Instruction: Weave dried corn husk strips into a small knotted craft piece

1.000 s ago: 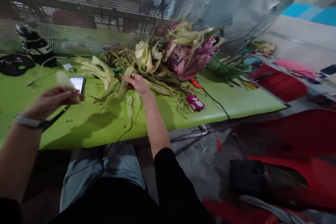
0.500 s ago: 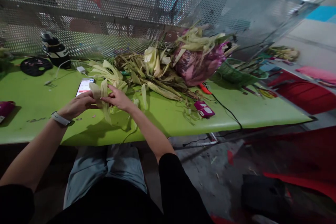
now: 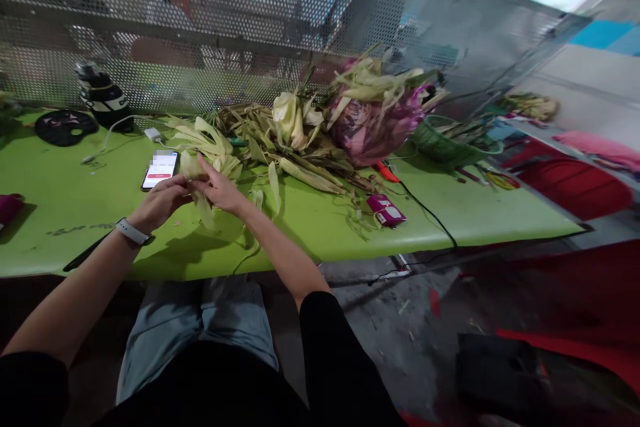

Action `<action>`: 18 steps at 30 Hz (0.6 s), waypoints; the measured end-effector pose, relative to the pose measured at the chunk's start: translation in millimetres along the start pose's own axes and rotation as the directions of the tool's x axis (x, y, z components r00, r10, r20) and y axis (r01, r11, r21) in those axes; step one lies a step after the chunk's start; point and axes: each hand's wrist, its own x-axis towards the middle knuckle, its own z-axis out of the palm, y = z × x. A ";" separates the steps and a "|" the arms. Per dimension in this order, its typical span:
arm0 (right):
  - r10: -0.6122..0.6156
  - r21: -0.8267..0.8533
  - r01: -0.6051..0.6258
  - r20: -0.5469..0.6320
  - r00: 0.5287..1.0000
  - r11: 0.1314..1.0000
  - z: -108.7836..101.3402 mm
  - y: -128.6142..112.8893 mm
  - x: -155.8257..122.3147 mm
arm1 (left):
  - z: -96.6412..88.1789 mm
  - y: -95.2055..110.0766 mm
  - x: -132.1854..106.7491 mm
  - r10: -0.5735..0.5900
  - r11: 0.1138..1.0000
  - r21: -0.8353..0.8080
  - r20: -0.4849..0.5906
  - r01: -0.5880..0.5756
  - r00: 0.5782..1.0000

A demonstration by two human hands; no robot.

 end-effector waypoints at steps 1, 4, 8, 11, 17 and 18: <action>0.005 0.020 -0.005 0.003 1.000 1.000 -1.0 2.7 1.0 | -0.9 -0.1 1.1 -0.023 0.998 -0.056 -0.002 0.023 1.000; 0.009 0.064 -0.009 0.011 1.000 0.998 -3.0 6.7 1.3 | -2.6 -0.2 6.1 -0.112 0.967 -0.228 0.023 0.114 0.993; 0.040 0.145 -0.039 -0.010 0.999 0.989 -4.4 8.8 3.4 | -4.4 -4.4 18.5 -0.212 0.921 -0.337 -0.009 0.196 0.977; 0.111 0.208 -0.091 -0.087 0.990 0.974 -7.5 12.7 10.3 | -8.2 -11.1 31.4 -0.248 0.914 -0.336 -0.022 0.227 0.968; 0.305 0.280 -0.259 -0.135 0.943 0.924 -12.6 22.0 18.5 | -15.4 -26.2 47.8 -0.213 0.958 -0.195 0.012 0.211 0.977; 0.312 0.279 -0.265 -0.139 0.940 0.923 -12.2 22.8 17.6 | -16.2 -28.3 47.9 -0.206 0.963 -0.175 0.009 0.205 0.978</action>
